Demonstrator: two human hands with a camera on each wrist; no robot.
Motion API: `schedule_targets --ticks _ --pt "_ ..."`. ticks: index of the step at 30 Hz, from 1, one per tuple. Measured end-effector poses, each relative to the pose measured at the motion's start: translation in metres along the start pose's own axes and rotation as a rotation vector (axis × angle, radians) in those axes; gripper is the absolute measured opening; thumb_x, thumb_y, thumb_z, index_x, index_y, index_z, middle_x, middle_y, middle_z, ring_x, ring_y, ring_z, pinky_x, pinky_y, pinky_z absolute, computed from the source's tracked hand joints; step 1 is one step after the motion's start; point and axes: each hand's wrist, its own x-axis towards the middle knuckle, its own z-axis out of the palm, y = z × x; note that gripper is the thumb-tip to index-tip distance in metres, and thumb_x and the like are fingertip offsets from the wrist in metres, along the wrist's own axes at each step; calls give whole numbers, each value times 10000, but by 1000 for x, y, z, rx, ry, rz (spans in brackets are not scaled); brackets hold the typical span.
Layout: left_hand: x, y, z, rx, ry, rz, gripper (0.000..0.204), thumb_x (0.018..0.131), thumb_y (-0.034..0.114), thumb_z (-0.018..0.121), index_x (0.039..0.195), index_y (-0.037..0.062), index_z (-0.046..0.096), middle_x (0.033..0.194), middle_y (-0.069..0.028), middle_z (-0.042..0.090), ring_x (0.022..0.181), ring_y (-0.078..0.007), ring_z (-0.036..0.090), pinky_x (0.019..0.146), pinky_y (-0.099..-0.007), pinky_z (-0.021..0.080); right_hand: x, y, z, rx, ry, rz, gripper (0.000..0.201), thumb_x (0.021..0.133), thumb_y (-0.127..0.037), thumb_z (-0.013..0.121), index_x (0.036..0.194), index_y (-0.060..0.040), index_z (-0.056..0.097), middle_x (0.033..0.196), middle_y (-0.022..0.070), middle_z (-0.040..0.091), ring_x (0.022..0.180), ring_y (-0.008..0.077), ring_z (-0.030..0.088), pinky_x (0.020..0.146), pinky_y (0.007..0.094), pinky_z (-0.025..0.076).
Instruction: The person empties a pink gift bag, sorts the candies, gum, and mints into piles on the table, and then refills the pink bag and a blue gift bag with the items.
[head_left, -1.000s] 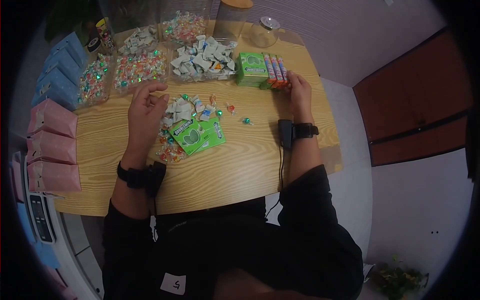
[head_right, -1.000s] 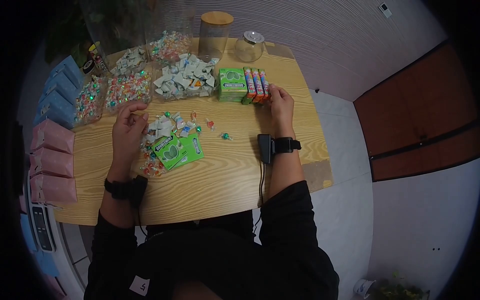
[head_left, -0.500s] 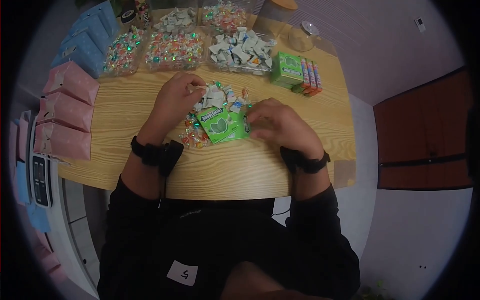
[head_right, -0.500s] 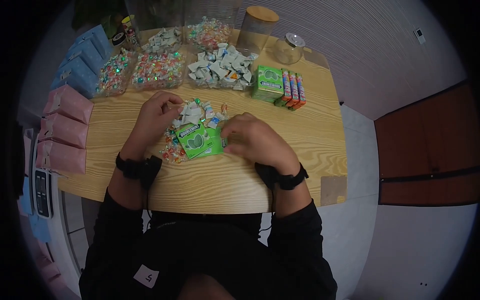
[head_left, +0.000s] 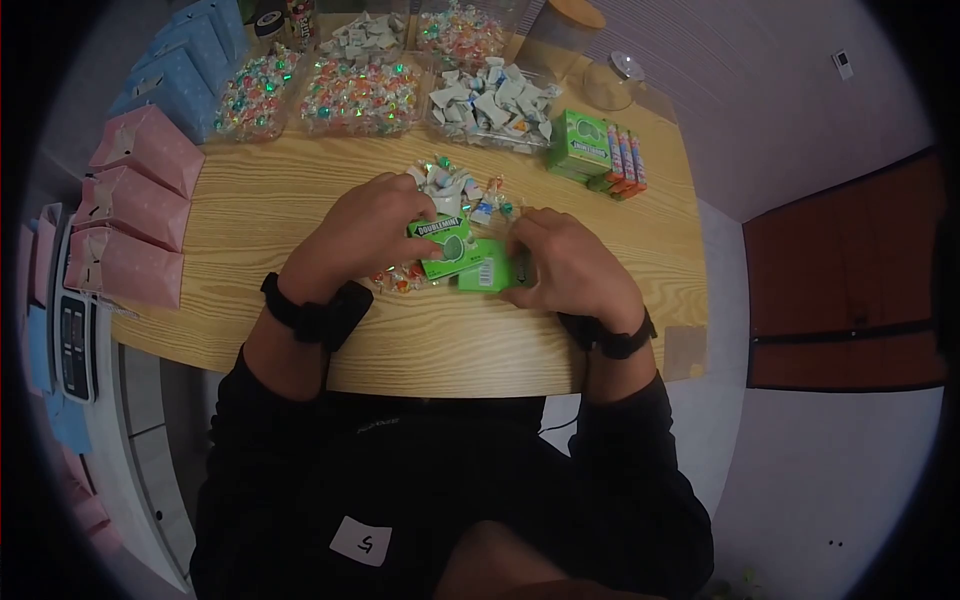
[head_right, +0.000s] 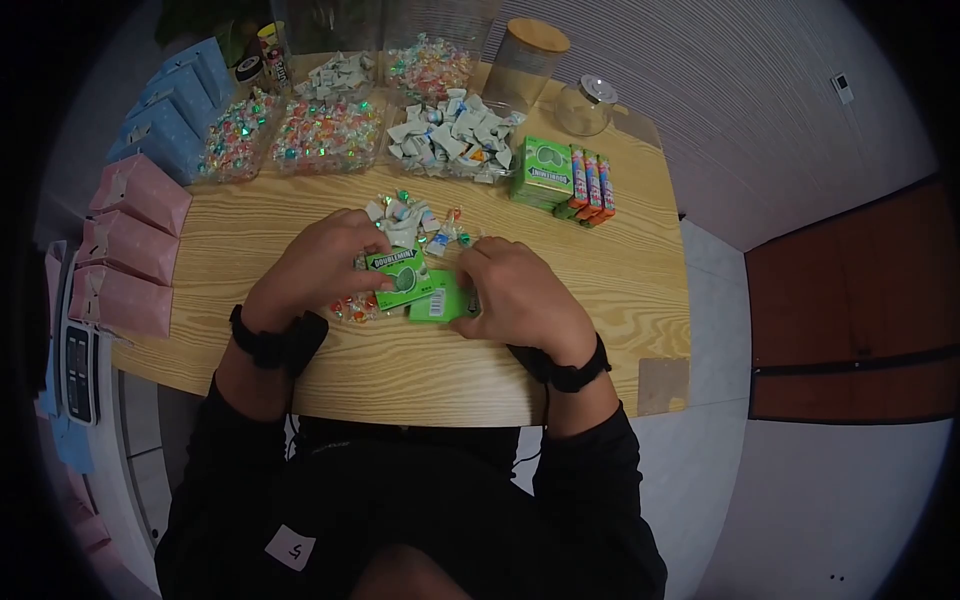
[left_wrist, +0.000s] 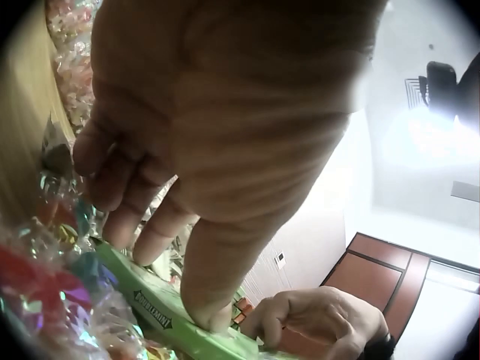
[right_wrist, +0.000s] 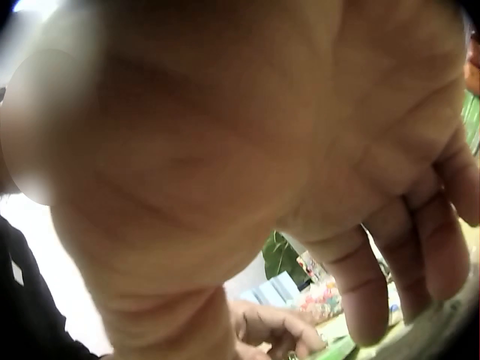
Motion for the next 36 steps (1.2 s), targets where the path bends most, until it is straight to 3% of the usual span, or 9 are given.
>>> schedule_targets --ticks 4,8,12,20,22,26,31,34,36 --pt "-1 4 1 77 -90 -72 489 668 360 834 977 22 661 899 -132 616 899 -308 599 768 -398 476 -19 10 -25 175 -99 102 366 600 -232 830 822 -32 619 797 116 613 777 288 609 693 362 496" --pt "-1 5 8 105 -107 -76 517 663 380 829 984 13 659 909 -152 627 899 -325 598 773 -405 474 -25 25 -32 484 -75 164 440 618 -261 839 910 -21 615 808 105 618 783 250 621 693 331 497" --pt "1 10 7 113 -116 -112 427 716 322 798 960 5 651 844 -162 650 852 -332 618 746 -423 472 -6 0 -15 454 -34 212 495 644 -303 843 973 -15 611 848 120 625 806 268 625 706 355 502" --pt "2 7 13 -71 -69 -222 276 845 243 689 961 1 626 792 -176 656 727 -326 639 669 -408 481 12 -19 33 -23 120 88 703 605 -429 867 1081 23 614 971 185 615 957 355 595 873 419 468" --pt "2 10 15 -141 -19 -216 271 836 192 703 1018 4 632 824 -150 680 731 -251 655 662 -354 488 13 -18 37 -10 116 97 734 593 -442 870 1090 33 610 972 190 610 964 357 587 884 424 459" --pt "2 11 18 -401 -42 -178 347 777 198 741 1051 2 657 896 -168 694 843 -289 679 736 -382 510 13 -13 43 40 152 69 654 632 -413 865 1043 30 617 955 185 594 917 340 573 836 405 465" --pt "7 16 8 -653 -194 -205 401 735 122 792 1061 -46 631 858 -118 677 772 -138 612 708 -299 492 11 -10 18 252 72 221 424 674 -296 863 897 -2 654 820 127 617 833 299 570 727 386 470" --pt "7 16 16 -893 -91 -78 356 749 137 791 1023 -28 634 854 -92 657 757 -111 586 691 -281 480 6 -12 4 458 186 177 327 692 -229 854 848 -15 662 755 96 612 782 263 555 683 355 465" --pt "7 23 21 -940 -83 -76 329 753 141 788 1003 -9 636 836 -84 640 733 -120 580 678 -283 474 2 -15 -1 471 404 87 297 693 -193 845 853 -20 665 780 82 621 780 239 553 683 341 464"
